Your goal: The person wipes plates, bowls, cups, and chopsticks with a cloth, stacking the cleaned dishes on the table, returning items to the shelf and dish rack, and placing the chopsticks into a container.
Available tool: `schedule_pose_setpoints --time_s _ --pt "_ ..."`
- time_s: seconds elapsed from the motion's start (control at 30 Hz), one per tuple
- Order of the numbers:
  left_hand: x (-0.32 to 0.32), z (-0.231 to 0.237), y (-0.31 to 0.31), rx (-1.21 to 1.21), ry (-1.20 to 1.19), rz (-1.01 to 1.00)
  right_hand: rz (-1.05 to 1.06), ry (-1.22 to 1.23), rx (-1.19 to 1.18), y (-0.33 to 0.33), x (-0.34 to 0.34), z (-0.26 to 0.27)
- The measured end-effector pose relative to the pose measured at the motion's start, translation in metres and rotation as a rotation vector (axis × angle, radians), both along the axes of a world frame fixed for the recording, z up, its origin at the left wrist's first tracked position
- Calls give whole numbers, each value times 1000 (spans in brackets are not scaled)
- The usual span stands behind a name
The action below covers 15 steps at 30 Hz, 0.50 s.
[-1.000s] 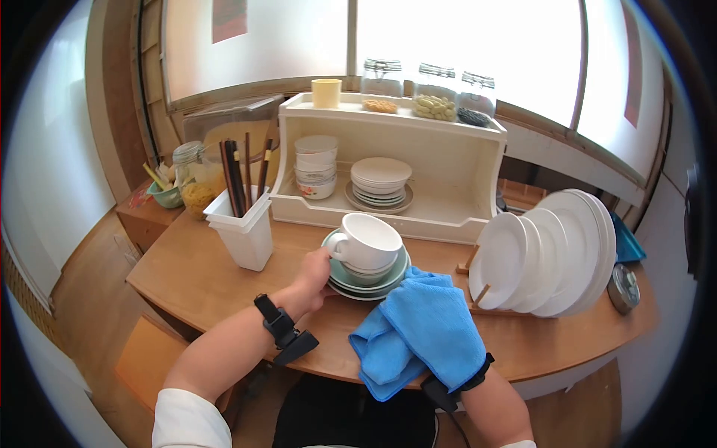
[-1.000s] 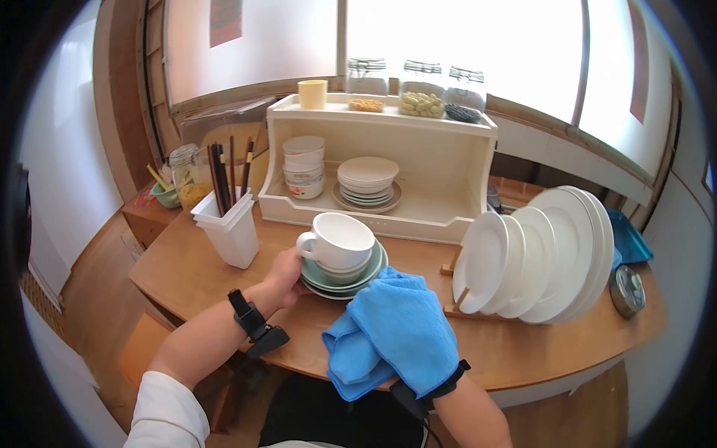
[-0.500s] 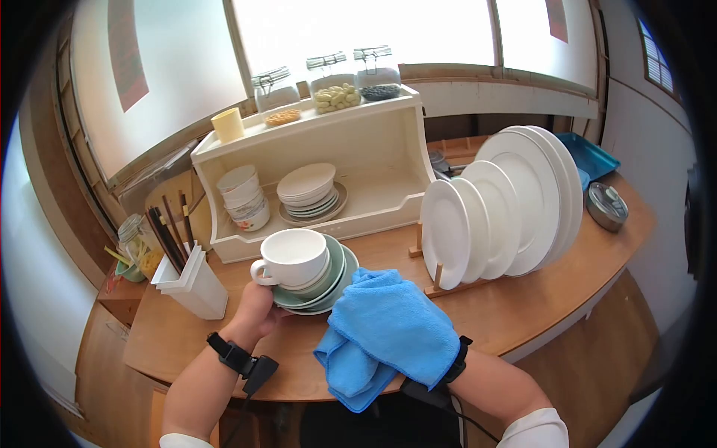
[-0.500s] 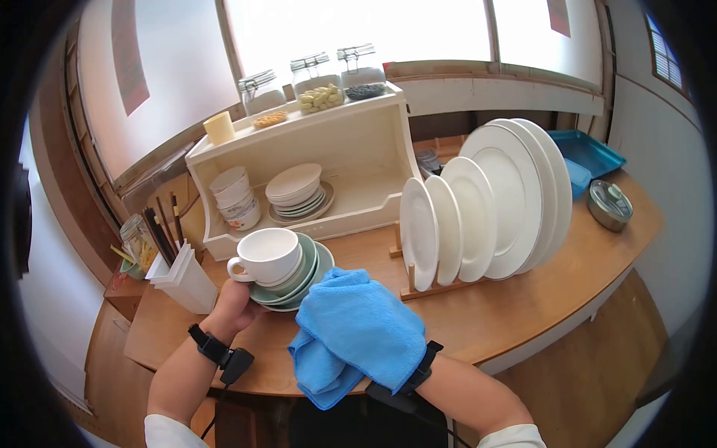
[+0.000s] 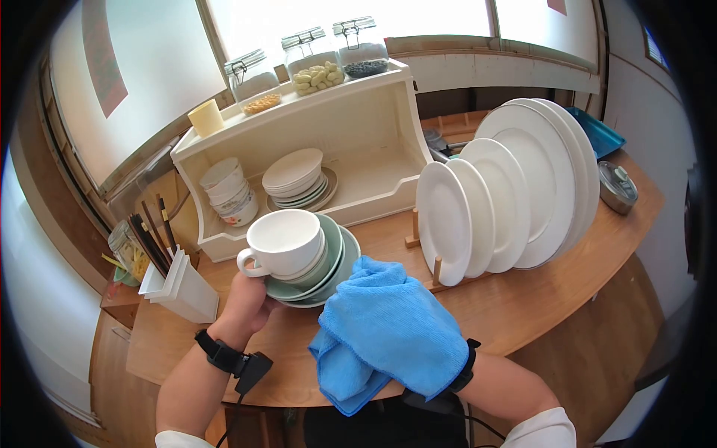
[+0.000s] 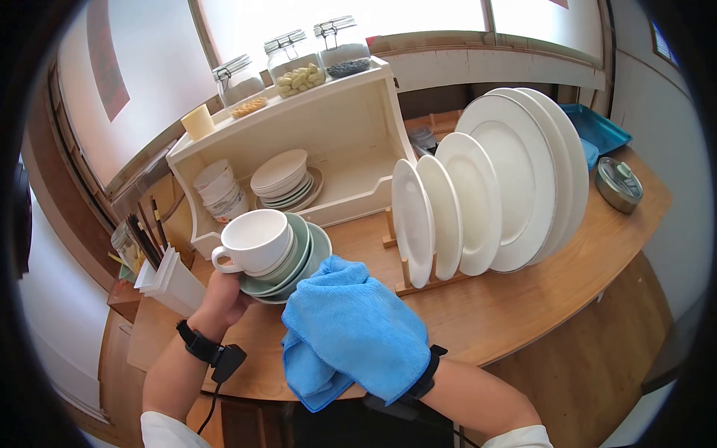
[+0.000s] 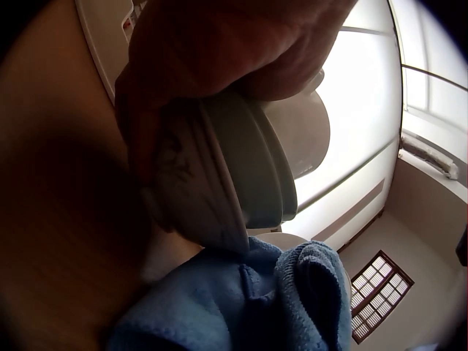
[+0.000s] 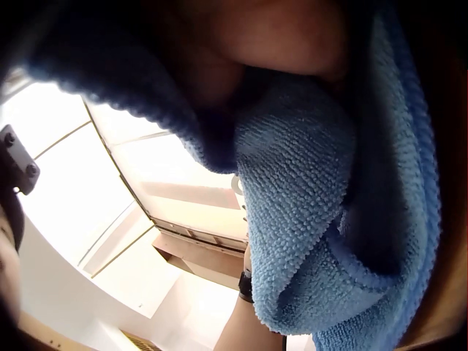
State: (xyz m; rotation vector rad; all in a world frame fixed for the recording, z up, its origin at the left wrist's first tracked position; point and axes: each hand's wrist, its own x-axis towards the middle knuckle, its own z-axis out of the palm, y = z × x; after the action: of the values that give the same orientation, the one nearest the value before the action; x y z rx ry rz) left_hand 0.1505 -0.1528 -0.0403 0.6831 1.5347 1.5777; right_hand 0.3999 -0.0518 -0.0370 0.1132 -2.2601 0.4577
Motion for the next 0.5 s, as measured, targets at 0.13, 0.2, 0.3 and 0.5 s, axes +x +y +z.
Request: schedule_pose_setpoints --time_s 0.13,0.2,0.3,0.5 --pt "12 27 13 28 -5 31 79 46 -119 5 -5 -1" --pt "5 35 26 99 -62 -48 66 -42 -59 6 -1 7" --pt "11 57 49 88 -1 -65 64 -169 1 5 4 14" --pt "13 65 113 88 -12 17 310 -216 -763 -5 4 2"
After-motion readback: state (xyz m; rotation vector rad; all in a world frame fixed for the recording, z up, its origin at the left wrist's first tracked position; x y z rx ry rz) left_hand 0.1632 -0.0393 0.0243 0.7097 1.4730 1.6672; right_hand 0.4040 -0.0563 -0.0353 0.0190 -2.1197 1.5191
